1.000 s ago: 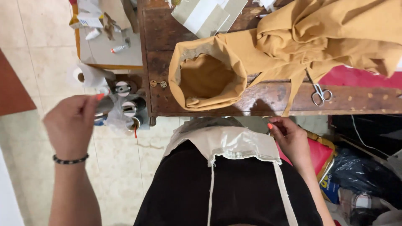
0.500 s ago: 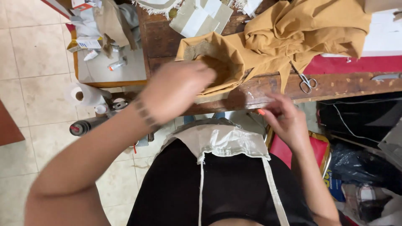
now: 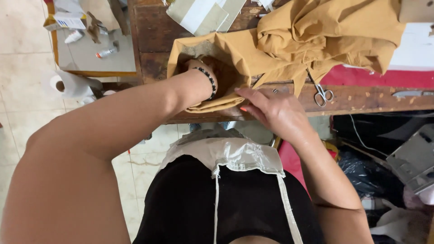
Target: The person cuts a circular piece from a tan fabric using scissors, then folds and inserts it into a burlap bag. They apply glue to a small round object and attach it to the bag's edge.
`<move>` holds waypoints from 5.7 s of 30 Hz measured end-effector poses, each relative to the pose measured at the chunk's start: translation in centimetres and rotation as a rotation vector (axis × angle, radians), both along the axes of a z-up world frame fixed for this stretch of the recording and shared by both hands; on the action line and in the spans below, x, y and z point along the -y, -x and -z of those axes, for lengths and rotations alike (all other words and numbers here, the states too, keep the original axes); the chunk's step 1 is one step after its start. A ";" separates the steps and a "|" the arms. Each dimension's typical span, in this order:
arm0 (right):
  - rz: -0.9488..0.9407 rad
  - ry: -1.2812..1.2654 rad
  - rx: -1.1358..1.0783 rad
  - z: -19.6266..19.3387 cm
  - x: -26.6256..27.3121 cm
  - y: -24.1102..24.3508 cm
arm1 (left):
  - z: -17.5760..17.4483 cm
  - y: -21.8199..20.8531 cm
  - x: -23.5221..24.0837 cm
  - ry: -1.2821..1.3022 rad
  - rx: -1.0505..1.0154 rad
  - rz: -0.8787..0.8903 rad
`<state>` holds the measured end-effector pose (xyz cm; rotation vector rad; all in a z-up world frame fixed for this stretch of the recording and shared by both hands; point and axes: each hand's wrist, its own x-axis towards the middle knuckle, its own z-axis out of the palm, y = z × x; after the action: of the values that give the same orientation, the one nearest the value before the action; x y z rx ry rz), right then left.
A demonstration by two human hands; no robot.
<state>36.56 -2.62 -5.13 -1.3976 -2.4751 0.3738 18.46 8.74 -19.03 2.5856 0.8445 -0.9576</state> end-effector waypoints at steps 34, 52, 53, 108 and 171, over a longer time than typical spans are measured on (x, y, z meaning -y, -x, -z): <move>-0.302 0.014 -0.280 1.6 -5.4 -1.8 | -16.8 5.7 0.5 0.047 0.125 -0.092; -0.607 0.380 0.153 -4.6 -10.7 2.0 | -13.8 9.5 8.8 -0.286 0.605 -0.146; -0.659 0.388 0.225 -5.2 -11.8 3.2 | -13.6 9.5 8.9 -0.321 0.639 -0.172; 0.635 0.207 -0.804 6.1 13.2 -5.7 | -4.0 19.0 13.9 0.474 1.440 -1.255; 0.742 0.239 -0.281 12.7 17.0 -6.1 | 7.5 24.1 7.5 -0.372 1.030 -0.919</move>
<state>42.66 -19.65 -17.86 -2.0571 -1.5799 0.6429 -5.63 1.24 -26.54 2.0082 1.6293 0.7602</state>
